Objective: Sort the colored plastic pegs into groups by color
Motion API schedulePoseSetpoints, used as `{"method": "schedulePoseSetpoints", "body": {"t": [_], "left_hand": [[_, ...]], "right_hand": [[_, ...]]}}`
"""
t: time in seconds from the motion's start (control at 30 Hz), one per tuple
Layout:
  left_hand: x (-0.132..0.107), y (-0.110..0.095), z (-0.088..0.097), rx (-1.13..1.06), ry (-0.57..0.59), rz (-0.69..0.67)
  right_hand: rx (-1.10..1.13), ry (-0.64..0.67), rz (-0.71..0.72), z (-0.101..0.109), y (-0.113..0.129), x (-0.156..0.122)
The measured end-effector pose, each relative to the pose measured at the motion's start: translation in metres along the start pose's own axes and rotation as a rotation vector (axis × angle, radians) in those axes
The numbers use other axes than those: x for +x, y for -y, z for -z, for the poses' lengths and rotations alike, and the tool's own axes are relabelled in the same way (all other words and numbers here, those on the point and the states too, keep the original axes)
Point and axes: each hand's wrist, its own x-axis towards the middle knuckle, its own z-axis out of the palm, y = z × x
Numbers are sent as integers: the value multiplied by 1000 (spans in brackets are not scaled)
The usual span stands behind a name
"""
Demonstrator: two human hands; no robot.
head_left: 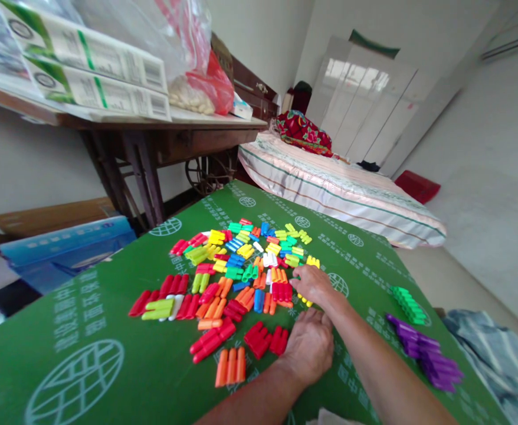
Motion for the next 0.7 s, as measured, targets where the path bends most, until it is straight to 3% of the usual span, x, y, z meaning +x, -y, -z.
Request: {"method": "schedulePoseSetpoints", "body": {"t": [0.5,0.7], "left_hand": [[1,0,4,-12,-15,-6],[2,0,7,-27,-13,22]], "right_hand": [[15,5,27,1,-1,-4],[116,-54,45,6,-9,-10]]}}
